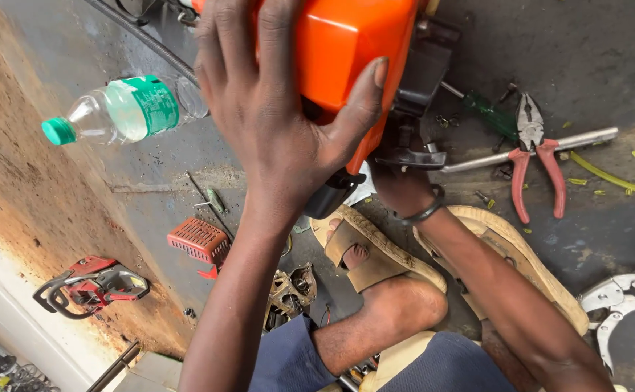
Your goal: The person sits on the ground repairing an orange brush cutter, working on the engine housing near the pull starter. They use pliers and a screwdriver on the engine parts, hold the machine steady with one hand while working with the other, and handle small engine components laid out on the floor.
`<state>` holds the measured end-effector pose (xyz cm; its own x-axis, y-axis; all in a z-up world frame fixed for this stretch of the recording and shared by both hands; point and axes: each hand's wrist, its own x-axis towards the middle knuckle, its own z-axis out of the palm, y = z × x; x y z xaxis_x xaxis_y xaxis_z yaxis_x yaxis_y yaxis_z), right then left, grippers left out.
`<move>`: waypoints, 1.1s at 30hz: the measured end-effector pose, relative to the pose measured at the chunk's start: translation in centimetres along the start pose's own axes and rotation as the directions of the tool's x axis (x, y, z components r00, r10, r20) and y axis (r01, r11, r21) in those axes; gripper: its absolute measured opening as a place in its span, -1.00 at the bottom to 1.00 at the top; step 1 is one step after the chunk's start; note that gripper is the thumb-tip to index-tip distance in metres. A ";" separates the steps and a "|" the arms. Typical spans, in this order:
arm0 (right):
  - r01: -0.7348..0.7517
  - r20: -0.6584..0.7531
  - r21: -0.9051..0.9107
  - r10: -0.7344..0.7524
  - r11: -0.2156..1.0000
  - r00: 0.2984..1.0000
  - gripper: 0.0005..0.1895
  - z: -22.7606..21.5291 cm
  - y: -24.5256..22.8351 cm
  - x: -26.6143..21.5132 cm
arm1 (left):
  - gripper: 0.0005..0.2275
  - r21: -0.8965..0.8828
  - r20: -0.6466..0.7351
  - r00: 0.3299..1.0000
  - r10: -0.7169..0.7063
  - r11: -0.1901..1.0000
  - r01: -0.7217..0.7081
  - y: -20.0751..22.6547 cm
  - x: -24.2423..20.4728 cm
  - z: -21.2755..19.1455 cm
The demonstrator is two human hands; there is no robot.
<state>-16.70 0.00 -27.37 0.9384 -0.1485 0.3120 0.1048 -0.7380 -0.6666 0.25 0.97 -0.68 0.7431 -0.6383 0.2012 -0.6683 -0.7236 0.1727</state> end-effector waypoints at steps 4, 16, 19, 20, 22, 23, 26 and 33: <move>-0.041 -0.031 0.115 0.045 0.992 0.999 -0.72 -2.0 -0.7 1.6 | -0.42 0.016 0.003 1.000 -0.003 1.000 0.003 0.4 0.5 -0.4; -0.018 -0.031 0.000 0.018 1.000 0.999 -0.65 -1.9 -1.2 1.3 | -0.40 0.025 0.022 0.999 -0.048 0.999 0.048 0.8 0.8 -1.0; -0.212 -0.049 0.420 0.255 0.882 0.966 -0.51 -2.9 -1.8 2.7 | -0.39 0.000 0.027 0.998 -0.062 0.998 0.062 0.6 1.2 -1.5; -0.279 0.019 0.523 0.316 0.805 0.948 -0.53 -2.5 -1.8 2.1 | -0.40 -0.005 0.022 0.999 -0.037 0.999 0.037 0.6 1.1 -1.4; -0.348 0.095 0.609 0.370 0.712 0.924 -0.55 -1.9 -1.7 1.3 | -0.40 -0.017 0.019 1.000 -0.011 1.000 0.011 0.6 0.9 -1.1; -0.328 0.035 0.523 0.364 0.787 0.931 -0.53 -1.7 -1.7 1.1 | -0.41 -0.019 0.017 1.000 -0.014 1.000 0.014 0.5 0.8 -1.0; -0.345 -0.007 0.437 0.386 0.831 0.922 -0.51 -2.2 -1.9 1.6 | -0.41 -0.023 0.015 1.000 -0.021 1.000 0.021 0.6 0.8 -0.8; -0.320 -0.172 0.501 0.455 0.804 0.874 -0.56 -2.5 -3.9 3.9 | -0.42 -0.008 -0.011 1.000 -0.005 1.000 0.005 0.6 1.1 -0.8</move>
<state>-14.33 0.65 -21.83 0.8109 -0.5788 0.0861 -0.0508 -0.2161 -0.9750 0.58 0.05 0.46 0.7460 -0.6316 0.2109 -0.6648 -0.7247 0.1812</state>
